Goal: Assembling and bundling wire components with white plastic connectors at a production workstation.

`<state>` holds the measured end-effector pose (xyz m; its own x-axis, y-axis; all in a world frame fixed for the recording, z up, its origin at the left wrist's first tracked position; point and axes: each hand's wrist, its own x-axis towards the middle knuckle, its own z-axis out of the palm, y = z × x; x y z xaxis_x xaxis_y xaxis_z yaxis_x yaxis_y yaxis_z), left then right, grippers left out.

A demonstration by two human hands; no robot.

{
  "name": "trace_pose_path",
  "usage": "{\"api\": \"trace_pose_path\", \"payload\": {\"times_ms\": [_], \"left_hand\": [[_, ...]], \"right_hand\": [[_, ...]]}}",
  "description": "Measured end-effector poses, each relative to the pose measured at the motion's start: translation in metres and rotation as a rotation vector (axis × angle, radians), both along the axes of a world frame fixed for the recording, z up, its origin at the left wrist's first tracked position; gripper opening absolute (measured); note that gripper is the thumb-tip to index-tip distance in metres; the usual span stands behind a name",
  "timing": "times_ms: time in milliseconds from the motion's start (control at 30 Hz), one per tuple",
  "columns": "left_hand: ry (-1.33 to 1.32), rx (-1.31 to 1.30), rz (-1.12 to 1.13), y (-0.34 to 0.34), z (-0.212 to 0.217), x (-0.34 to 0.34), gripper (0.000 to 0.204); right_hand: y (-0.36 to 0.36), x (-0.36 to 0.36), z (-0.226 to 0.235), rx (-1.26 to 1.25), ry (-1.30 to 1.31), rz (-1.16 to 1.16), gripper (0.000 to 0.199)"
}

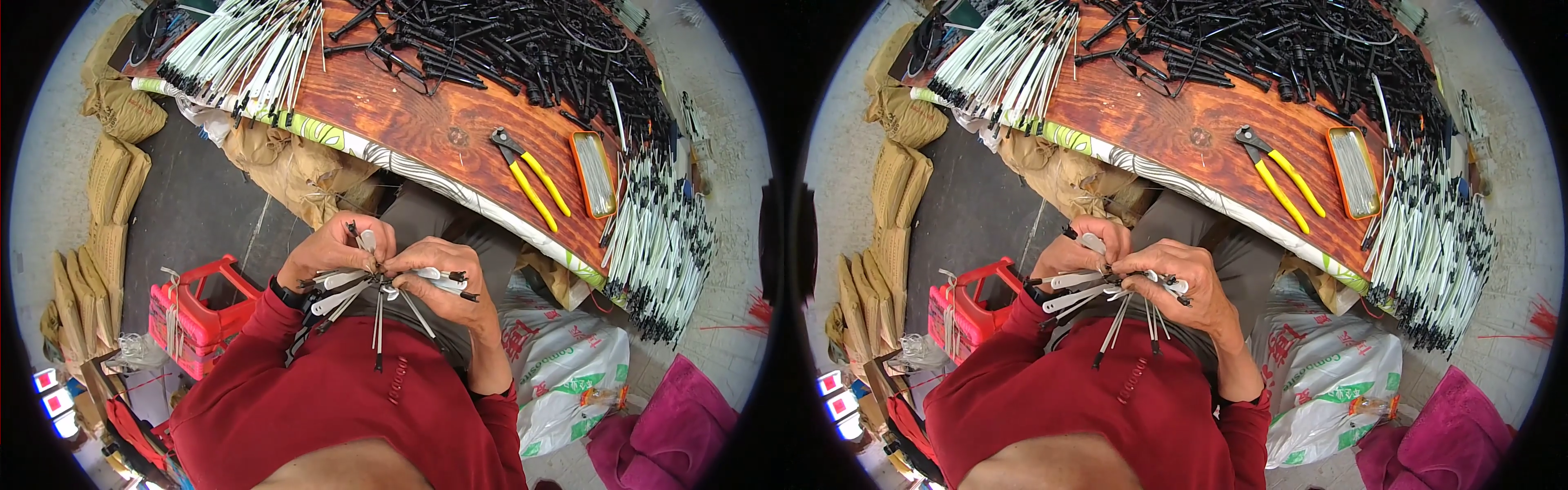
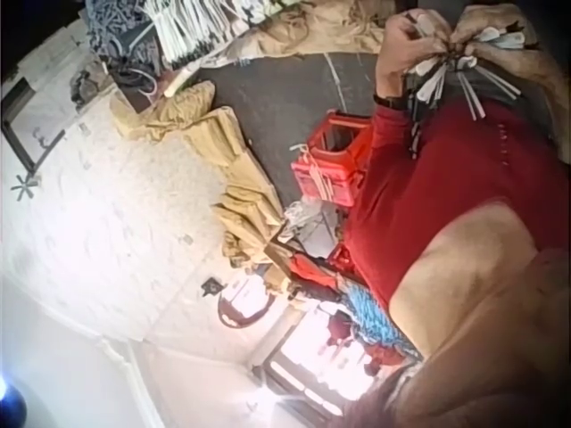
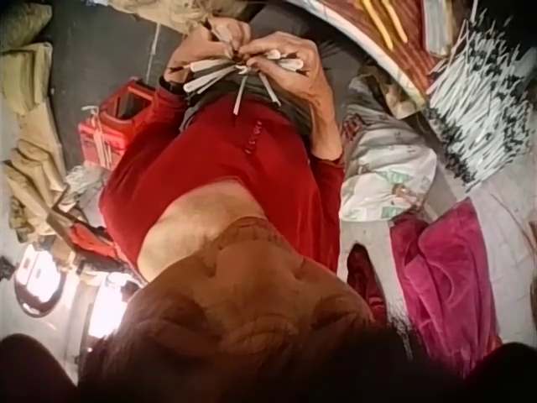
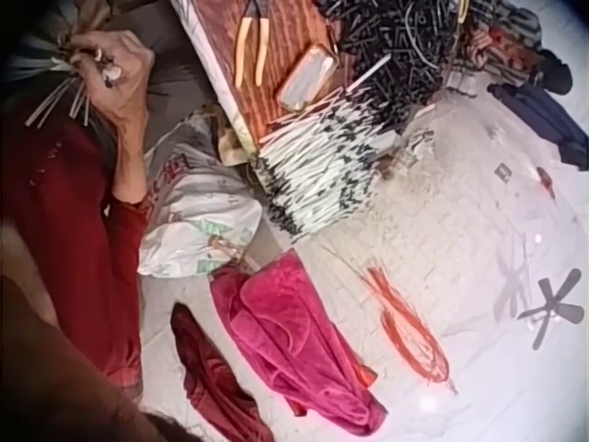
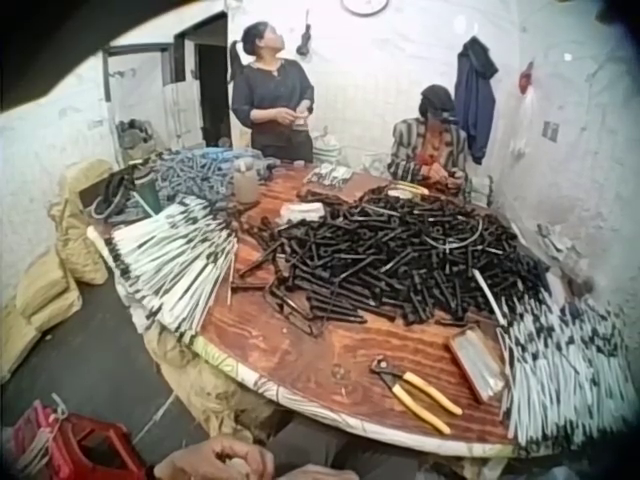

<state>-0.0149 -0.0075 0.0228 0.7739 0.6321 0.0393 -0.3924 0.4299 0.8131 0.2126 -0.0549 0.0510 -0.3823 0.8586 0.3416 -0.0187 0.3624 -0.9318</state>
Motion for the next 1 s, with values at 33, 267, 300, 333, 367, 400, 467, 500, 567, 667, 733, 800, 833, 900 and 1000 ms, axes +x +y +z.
{"api": "trace_pose_path", "payload": {"times_ms": [33,267,300,333,367,400,467,500,567,667,733,800,833,900,1000], "left_hand": [[0.004,0.011,0.004,0.000,-0.001,0.000,0.022],[0.014,0.033,0.027,-0.002,-0.004,0.003,0.025],[0.014,0.040,0.031,-0.002,-0.004,0.003,0.026],[0.014,0.040,0.030,-0.002,-0.004,0.003,0.026],[0.011,0.038,0.025,-0.002,-0.004,0.003,0.026],[0.009,0.037,0.020,-0.002,-0.004,0.003,0.025],[0.007,0.035,0.014,-0.002,-0.003,0.003,0.025],[0.009,0.042,0.004,-0.002,0.000,0.003,0.025],[0.014,0.055,-0.015,0.000,0.005,0.004,0.025],[0.027,0.098,-0.040,0.003,0.007,0.004,0.025],[0.032,0.122,-0.054,0.005,0.010,0.004,0.025],[0.056,0.152,-0.075,0.010,0.014,0.005,0.025],[0.067,0.170,-0.086,0.013,0.015,0.007,0.025],[0.069,0.172,-0.104,0.013,0.017,0.007,0.026],[0.080,0.152,-0.141,0.011,0.016,0.008,0.027]], "right_hand": [[0.000,0.000,0.000,0.003,-0.006,0.000,0.022],[-0.001,0.003,0.001,-0.042,-0.014,0.001,0.023],[-0.002,0.003,0.001,-0.046,-0.013,0.007,0.024],[-0.002,0.004,0.001,-0.050,-0.013,0.014,0.025],[-0.002,0.004,0.001,-0.051,-0.013,0.013,0.025],[-0.002,0.004,0.001,-0.048,-0.009,0.018,0.025],[-0.002,0.004,0.001,-0.042,-0.002,0.029,0.025],[-0.001,0.005,0.002,-0.042,-0.002,0.029,0.025],[0.000,0.008,0.005,-0.038,-0.005,0.049,0.026],[0.001,0.010,0.005,-0.034,0.004,0.070,0.027],[0.002,0.011,0.005,-0.032,0.023,0.091,0.028],[0.003,0.014,0.007,-0.007,0.009,0.090,0.027],[0.005,0.015,0.008,0.015,-0.005,0.089,0.027],[0.006,0.017,0.010,0.047,-0.025,0.086,0.027],[-0.005,0.012,0.005,-0.038,0.017,0.041,0.020]]}}
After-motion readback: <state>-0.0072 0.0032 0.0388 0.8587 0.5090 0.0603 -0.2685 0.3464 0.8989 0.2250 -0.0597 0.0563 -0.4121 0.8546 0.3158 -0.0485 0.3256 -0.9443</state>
